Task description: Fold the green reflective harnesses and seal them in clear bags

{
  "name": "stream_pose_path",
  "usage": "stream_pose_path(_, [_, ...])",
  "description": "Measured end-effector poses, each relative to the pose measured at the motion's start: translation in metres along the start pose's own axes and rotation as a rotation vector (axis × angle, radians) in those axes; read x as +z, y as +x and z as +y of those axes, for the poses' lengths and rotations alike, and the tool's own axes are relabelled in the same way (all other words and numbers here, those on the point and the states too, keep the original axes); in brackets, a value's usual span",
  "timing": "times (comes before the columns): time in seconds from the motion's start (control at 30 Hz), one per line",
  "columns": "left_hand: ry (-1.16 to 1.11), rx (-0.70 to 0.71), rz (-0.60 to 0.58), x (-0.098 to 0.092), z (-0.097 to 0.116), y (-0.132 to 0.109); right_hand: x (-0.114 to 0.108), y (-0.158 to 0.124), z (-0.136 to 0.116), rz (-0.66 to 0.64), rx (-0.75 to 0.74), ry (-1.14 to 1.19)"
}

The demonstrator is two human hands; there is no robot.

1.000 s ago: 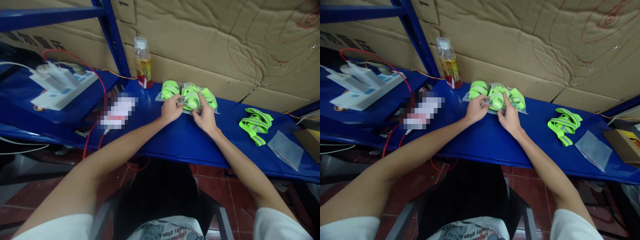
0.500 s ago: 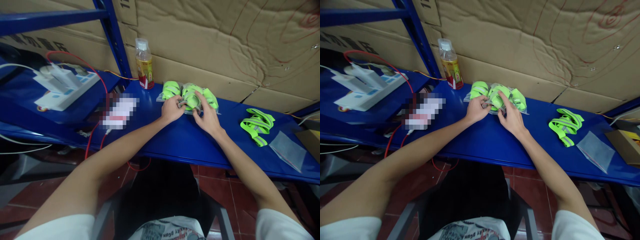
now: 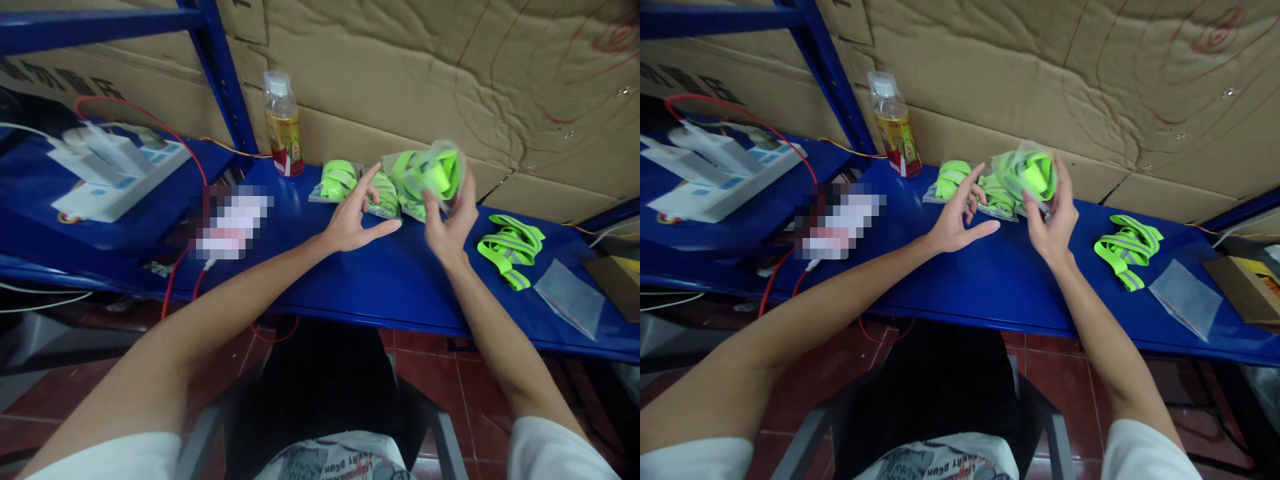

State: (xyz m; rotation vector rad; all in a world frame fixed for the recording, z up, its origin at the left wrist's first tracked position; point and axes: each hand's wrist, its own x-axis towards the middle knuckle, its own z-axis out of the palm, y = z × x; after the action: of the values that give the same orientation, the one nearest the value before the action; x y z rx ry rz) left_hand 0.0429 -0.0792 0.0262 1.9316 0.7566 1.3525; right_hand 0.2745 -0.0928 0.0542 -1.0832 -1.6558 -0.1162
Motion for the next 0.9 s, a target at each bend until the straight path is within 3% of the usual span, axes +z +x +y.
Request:
stream_pose_path(0.1, [0.118,0.058,0.081,-0.009,0.008,0.001,-0.001,0.003,0.000,0.009,0.150,0.218])
stream_pose_path(0.2, [0.156,0.029,0.116,-0.014,0.013,0.005,0.003,0.001,-0.001,-0.142,0.345,0.455])
stream_pose_path(0.37, [-0.143,-0.082,0.048,-0.004,0.007,0.012,0.012,-0.006,-0.006,-0.325,0.494,0.569])
stream_pose_path(0.47, [-0.289,-0.143,0.047,0.002,-0.001,0.014,0.009,-0.002,-0.005,-0.292,0.437,0.492])
stream_pose_path(0.6, [-0.338,-0.161,0.069,0.003,-0.005,0.014,-0.001,0.008,-0.002,-0.141,0.177,0.249])
stream_pose_path(0.73, [-0.356,-0.160,0.015,0.004,-0.004,0.013,-0.008,0.009,-0.003,-0.198,0.009,0.155])
stream_pose_path(0.9, [-0.236,-0.191,0.052,0.006,-0.007,0.011,-0.007,0.007,-0.008,-0.260,-0.016,0.146])
